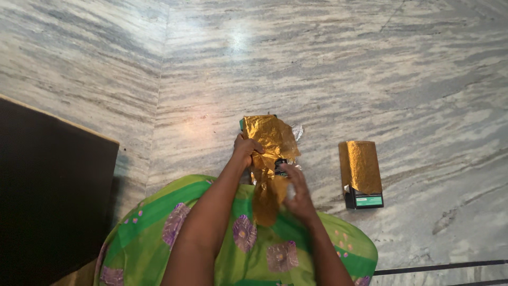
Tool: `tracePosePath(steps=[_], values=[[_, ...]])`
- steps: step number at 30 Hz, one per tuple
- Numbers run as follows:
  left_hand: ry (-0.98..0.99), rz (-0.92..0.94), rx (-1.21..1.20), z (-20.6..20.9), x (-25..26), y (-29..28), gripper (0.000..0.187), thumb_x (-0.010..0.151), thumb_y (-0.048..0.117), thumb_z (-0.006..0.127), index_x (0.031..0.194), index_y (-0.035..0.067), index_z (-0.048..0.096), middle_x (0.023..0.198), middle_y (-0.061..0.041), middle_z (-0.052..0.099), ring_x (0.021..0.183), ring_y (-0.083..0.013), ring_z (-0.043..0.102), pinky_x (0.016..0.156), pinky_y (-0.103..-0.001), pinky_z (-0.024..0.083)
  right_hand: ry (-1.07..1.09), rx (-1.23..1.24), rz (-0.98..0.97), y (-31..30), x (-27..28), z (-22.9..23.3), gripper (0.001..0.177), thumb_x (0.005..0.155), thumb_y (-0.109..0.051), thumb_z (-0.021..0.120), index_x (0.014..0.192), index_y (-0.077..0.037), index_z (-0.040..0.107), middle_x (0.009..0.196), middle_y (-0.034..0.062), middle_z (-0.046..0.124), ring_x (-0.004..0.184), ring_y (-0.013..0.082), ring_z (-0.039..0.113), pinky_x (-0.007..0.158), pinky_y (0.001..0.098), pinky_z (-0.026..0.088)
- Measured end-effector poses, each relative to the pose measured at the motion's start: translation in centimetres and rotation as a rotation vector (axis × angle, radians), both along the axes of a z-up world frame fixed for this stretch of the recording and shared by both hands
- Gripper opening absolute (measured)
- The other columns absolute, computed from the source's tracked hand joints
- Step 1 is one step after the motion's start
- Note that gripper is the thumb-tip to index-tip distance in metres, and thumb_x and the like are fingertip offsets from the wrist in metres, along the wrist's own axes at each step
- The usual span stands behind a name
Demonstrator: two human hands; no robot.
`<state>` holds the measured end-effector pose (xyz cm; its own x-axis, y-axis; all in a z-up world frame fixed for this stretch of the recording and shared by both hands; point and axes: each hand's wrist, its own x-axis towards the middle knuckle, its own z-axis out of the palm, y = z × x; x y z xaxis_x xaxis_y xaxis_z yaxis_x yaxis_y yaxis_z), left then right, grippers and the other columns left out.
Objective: The person sits on the floor and wraps a small rectangular box with gold foil. They smooth the foil over the box, fold the edges, and adjust the covering to fit the box shape. A second wrapped box is visible nearby.
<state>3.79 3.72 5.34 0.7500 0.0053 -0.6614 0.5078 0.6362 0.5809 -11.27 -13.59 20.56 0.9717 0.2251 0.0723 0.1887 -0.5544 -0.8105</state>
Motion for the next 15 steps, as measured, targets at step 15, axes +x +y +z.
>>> tracePosePath(steps=[15], values=[[0.013,0.151,-0.151,0.6,1.6,1.4,0.057,0.072,-0.026,0.062,0.122,-0.005,0.044,0.103,-0.024,0.064,0.083,-0.0391,0.073,0.066,-0.047,0.063,0.202,-0.418,0.558,-2.3,1.0,-1.1,0.026,0.069,0.0,0.072,0.093,-0.009,0.078,0.111,0.0072,0.074,0.101,0.0301,0.07,0.084,0.0396,0.057]])
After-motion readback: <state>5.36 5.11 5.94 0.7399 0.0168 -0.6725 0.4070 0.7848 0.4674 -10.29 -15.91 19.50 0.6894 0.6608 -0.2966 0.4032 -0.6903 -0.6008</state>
